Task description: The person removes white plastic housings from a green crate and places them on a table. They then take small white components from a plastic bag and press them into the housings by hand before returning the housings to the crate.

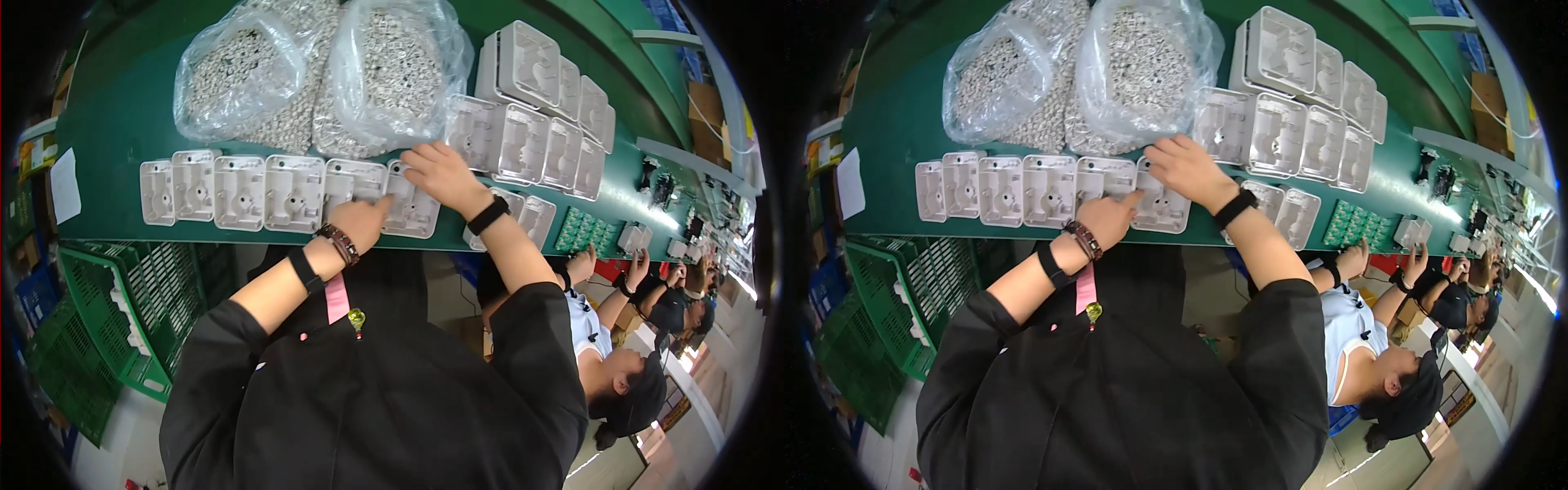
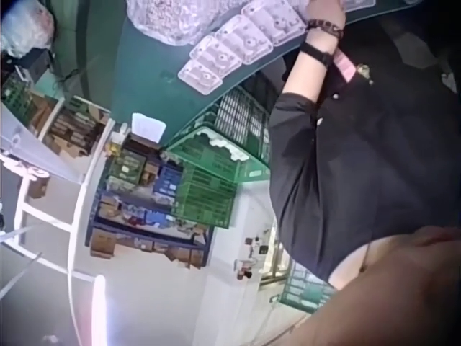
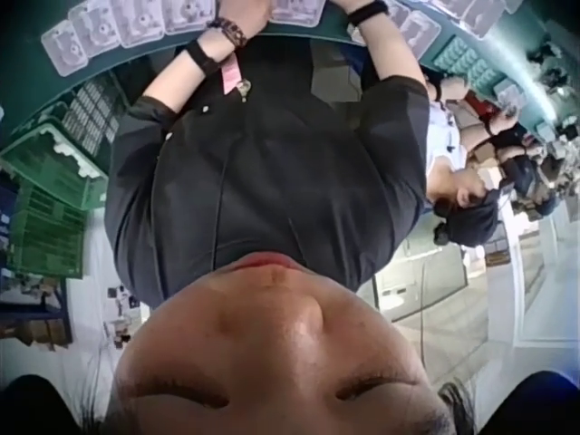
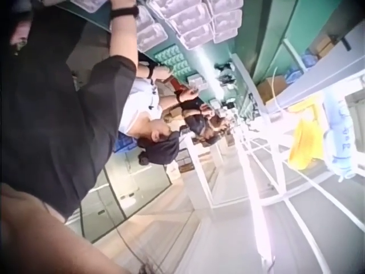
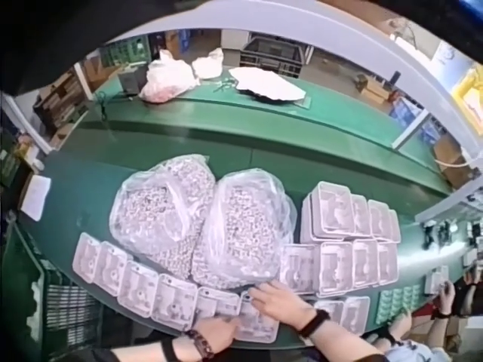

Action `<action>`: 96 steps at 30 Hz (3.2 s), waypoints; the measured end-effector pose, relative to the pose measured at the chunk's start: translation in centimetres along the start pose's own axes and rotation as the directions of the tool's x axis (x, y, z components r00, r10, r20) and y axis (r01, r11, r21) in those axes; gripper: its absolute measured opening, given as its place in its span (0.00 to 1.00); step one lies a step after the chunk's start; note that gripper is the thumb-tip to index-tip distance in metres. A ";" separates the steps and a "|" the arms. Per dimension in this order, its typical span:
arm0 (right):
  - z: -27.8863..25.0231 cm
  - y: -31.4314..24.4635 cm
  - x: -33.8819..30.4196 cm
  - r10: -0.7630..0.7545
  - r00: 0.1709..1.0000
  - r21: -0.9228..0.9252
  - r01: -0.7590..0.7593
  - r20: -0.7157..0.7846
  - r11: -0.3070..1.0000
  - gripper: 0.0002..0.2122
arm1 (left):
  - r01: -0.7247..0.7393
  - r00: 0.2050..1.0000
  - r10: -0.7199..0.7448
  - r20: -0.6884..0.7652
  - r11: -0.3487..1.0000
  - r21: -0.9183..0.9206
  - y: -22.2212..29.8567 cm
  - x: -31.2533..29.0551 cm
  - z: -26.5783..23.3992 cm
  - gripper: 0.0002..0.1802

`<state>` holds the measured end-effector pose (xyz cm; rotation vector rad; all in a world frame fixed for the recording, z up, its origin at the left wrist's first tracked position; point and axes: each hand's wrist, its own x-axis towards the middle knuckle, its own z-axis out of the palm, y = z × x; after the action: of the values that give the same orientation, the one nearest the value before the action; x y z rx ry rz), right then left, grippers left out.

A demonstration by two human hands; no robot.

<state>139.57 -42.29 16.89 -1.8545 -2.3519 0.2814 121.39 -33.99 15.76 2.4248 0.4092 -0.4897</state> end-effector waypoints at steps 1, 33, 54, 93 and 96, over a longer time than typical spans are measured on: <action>0.5 0.3 0.5 -0.004 1.000 -0.011 0.004 0.004 1.000 0.05 | -0.004 1.000 0.004 -0.011 1.000 -0.005 -0.2 0.1 0.0 0.18; -0.5 -11.9 6.9 0.720 0.691 0.956 -0.251 0.066 0.153 0.08 | 0.138 0.990 -0.025 0.140 -0.088 -0.987 -5.4 -4.4 -5.9 0.18; 0.0 -12.0 9.5 0.415 0.862 0.571 -0.191 -0.292 0.798 0.06 | 0.140 0.990 -0.041 0.136 0.117 -0.983 -10.1 -8.7 -3.5 0.12; -1.3 -17.6 19.0 0.616 0.786 0.916 -0.284 0.053 0.284 0.04 | 0.013 0.999 -0.035 0.014 -0.033 -0.999 -15.8 -11.7 -10.2 0.27; -1.4 -18.1 19.3 0.714 0.700 0.911 -0.311 0.026 0.272 0.04 | -0.045 0.998 -0.043 -0.048 0.069 -0.997 -17.1 -11.9 -9.4 0.18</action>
<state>118.17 -27.49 22.19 -1.7488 -0.8218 0.8871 106.29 -17.16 19.06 0.9789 0.5246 0.0002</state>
